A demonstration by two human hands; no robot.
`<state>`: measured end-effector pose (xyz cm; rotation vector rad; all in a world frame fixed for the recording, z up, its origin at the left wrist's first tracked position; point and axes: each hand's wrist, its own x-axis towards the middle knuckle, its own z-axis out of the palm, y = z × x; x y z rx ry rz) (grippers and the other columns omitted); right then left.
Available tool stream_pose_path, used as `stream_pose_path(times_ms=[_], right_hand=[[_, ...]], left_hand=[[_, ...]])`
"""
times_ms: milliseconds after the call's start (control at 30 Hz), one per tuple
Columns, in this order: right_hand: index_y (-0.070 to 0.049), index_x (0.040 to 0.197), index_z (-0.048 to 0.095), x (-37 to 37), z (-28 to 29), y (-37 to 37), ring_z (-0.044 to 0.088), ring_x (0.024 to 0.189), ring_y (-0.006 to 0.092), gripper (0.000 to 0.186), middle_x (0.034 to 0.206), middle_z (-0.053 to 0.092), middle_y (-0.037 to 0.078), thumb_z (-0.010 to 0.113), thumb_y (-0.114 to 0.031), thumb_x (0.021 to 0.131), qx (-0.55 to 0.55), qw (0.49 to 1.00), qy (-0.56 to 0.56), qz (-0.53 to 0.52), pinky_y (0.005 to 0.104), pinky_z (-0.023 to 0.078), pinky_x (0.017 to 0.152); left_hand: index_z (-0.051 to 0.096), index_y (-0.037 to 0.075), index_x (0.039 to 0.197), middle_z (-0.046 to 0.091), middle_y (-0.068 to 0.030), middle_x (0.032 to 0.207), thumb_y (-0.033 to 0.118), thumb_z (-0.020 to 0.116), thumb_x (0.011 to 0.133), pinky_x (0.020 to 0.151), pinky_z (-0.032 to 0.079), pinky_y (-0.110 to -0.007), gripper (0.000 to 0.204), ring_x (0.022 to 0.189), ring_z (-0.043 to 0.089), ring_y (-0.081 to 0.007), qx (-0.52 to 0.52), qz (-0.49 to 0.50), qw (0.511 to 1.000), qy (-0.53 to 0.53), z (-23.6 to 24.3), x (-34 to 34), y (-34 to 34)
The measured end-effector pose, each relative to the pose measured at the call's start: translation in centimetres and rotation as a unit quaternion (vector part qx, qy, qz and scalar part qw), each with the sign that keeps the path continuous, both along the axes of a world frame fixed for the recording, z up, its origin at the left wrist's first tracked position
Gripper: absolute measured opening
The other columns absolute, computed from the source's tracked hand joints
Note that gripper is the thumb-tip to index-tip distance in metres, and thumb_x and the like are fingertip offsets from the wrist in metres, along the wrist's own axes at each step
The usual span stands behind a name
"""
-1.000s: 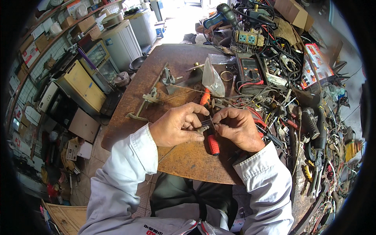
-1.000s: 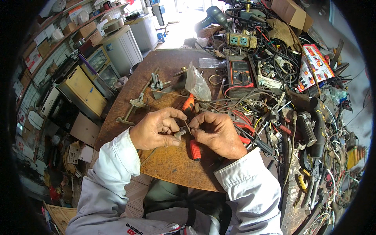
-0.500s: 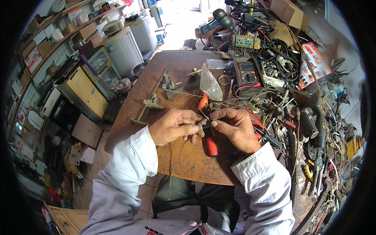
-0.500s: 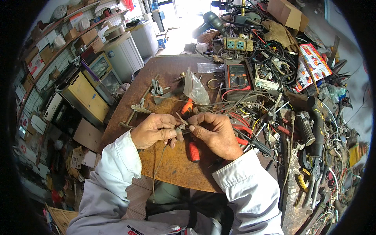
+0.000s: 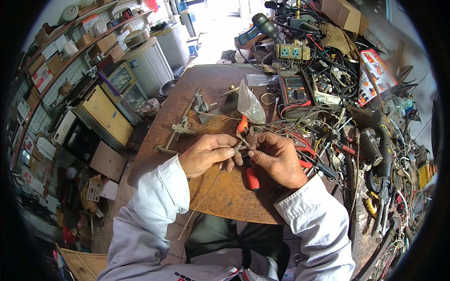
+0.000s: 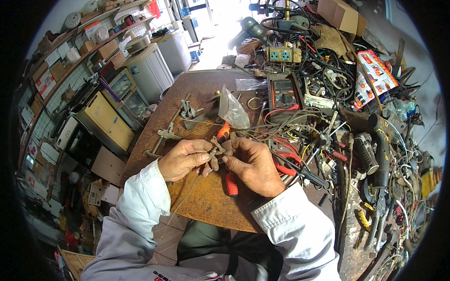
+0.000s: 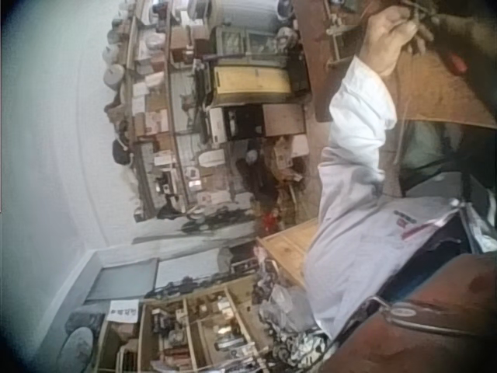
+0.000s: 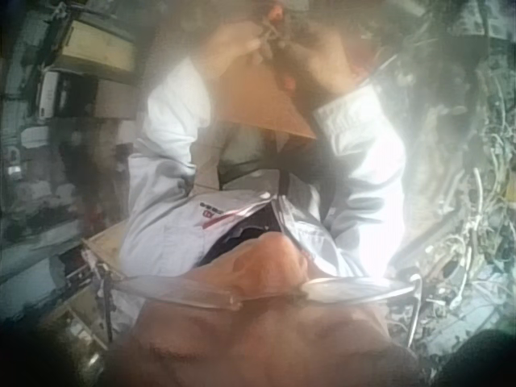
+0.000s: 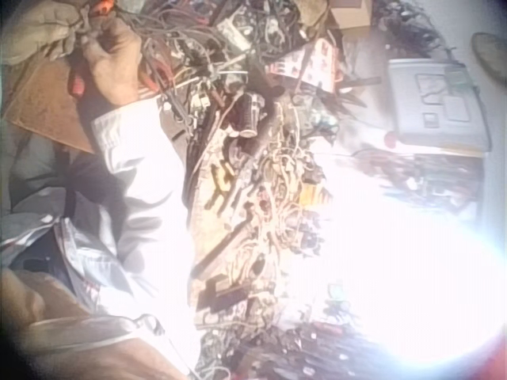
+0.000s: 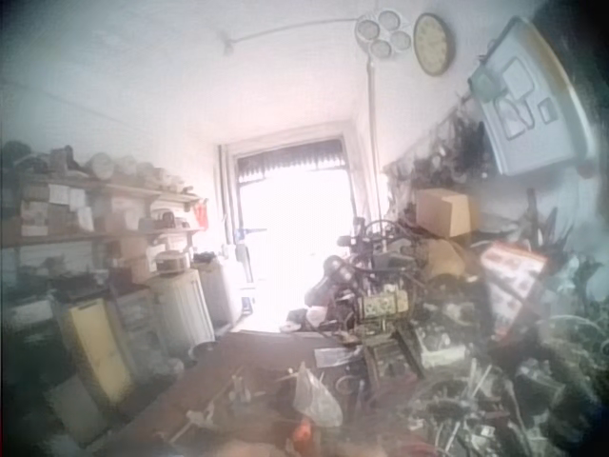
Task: The person works at a cluttered workbench, using pliers, a screwdriver, and a wrench to manipulate small metal components. They repeatedly adjust and tighten parts, occasionally switching tools and repositioning the components on the table.
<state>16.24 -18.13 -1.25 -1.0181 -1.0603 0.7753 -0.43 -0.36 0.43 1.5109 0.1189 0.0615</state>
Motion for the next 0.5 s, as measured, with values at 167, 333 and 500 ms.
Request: stream_pose_path(times_ms=[167,333,500], right_hand=[[0.005,0.117,0.064,0.03,0.09,-0.07,0.062,0.093,0.0086,0.022,0.1,0.067,0.001,0.066,0.006,0.095,-0.004,1.0,-0.017,-0.008,0.0264,0.053,0.085],[0.005,0.117,0.064,-0.04,0.07,-0.03,0.062,0.093,0.0088,0.022,0.1,0.067,0.001,0.066,0.006,0.095,-0.01,1.0,-0.002,-0.002,0.0266,0.053,0.085],[0.006,0.116,0.064,0.03,0.07,0.01,0.062,0.093,0.0086,0.022,0.099,0.066,0.001,0.066,0.006,0.095,-0.019,1.0,-0.019,-0.005,0.0265,0.053,0.085]], left_hand=[[0.059,0.0,0.13,0.071,-0.0078,0.102,0.024,0.055,0.107,0.065,0.046,-0.022,0.034,0.079,0.065,-0.0099,-0.007,-0.008,1.0,0.005,0.33,0.05,-0.19],[0.059,0.0,0.132,0.071,-0.0083,0.103,0.024,0.055,0.107,0.065,0.046,-0.022,0.035,0.078,0.065,-0.0103,-0.013,-0.008,1.0,0.006,0.08,0.02,-0.2],[0.059,0.001,0.13,0.071,-0.0083,0.103,0.024,0.054,0.107,0.064,0.046,-0.022,0.032,0.077,0.065,-0.0108,-0.013,-0.011,1.0,0.004,-0.18,0.09,0.0]])
